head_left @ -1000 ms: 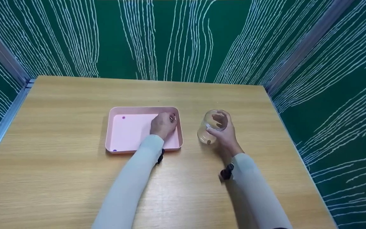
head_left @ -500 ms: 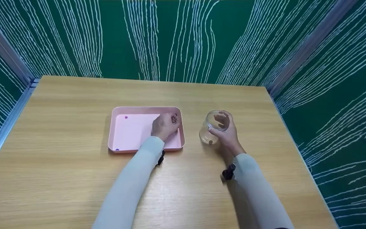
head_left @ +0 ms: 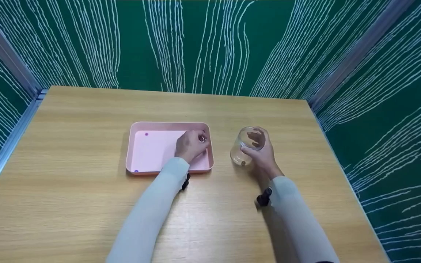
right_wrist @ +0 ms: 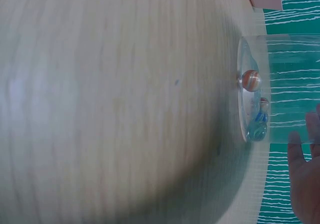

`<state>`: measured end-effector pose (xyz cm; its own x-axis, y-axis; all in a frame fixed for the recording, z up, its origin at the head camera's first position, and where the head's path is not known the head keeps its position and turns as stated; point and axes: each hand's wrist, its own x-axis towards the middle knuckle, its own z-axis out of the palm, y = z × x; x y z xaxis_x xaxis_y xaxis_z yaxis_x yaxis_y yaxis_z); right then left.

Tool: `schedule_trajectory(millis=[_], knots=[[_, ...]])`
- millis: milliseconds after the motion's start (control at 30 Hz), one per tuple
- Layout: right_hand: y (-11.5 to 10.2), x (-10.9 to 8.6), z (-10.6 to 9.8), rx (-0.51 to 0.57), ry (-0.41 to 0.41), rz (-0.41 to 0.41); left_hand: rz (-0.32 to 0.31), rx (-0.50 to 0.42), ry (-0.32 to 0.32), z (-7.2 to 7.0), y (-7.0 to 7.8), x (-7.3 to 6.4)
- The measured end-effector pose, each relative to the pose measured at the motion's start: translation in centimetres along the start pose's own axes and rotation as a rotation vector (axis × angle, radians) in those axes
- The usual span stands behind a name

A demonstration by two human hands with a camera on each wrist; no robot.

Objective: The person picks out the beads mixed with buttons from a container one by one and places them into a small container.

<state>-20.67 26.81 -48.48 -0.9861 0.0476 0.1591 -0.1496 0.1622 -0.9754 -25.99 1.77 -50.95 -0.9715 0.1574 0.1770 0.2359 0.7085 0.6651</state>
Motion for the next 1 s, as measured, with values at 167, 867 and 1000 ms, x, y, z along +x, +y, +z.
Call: schedule_trajectory(millis=[167, 867, 1000], knots=[[-0.1, 0.0, -0.2, -0.022, -0.006, -0.003, -0.031, -0.039, 0.000, -0.1, 0.1, -0.1], [-0.1, -0.1, -0.2, -0.016, -0.007, 0.006, -0.082, -0.254, -0.012, -0.9, 1.0, -0.6], [-0.1, 0.0, -0.1, -0.010, -0.011, 0.002, -0.084, -0.299, -0.026, -1.2, 1.6, -0.7]])
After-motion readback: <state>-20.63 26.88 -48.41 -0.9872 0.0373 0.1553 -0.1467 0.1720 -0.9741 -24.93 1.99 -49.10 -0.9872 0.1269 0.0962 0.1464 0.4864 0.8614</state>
